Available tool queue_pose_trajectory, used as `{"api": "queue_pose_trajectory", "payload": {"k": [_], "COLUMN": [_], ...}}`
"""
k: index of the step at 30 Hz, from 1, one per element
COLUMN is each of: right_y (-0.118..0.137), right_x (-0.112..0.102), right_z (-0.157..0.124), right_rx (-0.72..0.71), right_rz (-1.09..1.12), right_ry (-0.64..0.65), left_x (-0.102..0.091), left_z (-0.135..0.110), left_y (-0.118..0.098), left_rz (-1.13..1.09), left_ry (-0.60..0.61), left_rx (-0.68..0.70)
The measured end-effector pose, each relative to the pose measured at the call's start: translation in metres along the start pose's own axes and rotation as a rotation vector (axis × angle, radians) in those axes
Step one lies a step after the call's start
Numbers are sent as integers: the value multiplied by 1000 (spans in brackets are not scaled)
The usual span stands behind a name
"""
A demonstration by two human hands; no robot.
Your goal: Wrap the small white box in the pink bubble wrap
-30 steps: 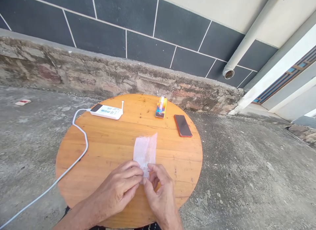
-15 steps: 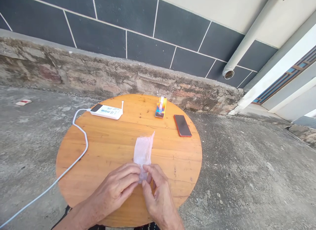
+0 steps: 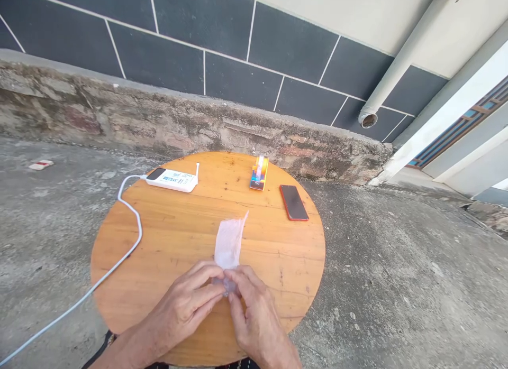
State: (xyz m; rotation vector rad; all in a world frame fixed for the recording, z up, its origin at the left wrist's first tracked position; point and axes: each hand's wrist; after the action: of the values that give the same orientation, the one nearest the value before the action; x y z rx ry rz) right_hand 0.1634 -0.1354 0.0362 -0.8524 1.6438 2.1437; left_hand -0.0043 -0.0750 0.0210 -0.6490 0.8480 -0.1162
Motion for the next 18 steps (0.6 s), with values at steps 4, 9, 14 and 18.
{"api": "queue_pose_trajectory", "payload": {"k": [4,9,14,18], "right_y": [-1,-10,-16,-18], "right_x": [0,5,9,13], "right_z": [1,-6,-9,-6], "right_rx": [-26,5,9,20], "right_rz": [-30,-91,-90,-14], "right_ry": [11,-10,-45,-103], "left_x": [-2,-5,2,6], "left_z": [-1,-4,-5,-4], "left_y": [0,0,2,0], "left_rz": [-22,-93,-35,15], "left_ry": [35,44,-11,-55], "left_rx": [-28,-13,-16,-58]}}
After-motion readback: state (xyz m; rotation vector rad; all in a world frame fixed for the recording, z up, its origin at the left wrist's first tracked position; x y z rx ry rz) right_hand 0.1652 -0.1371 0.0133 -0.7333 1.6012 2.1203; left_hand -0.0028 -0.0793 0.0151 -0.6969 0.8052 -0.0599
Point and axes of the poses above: each hand's wrist, its own z-axis towards the middle knuckle, its own x-axis out of the palm, y = z × x, and after that the axes turned 7 degrees about y, right-handed
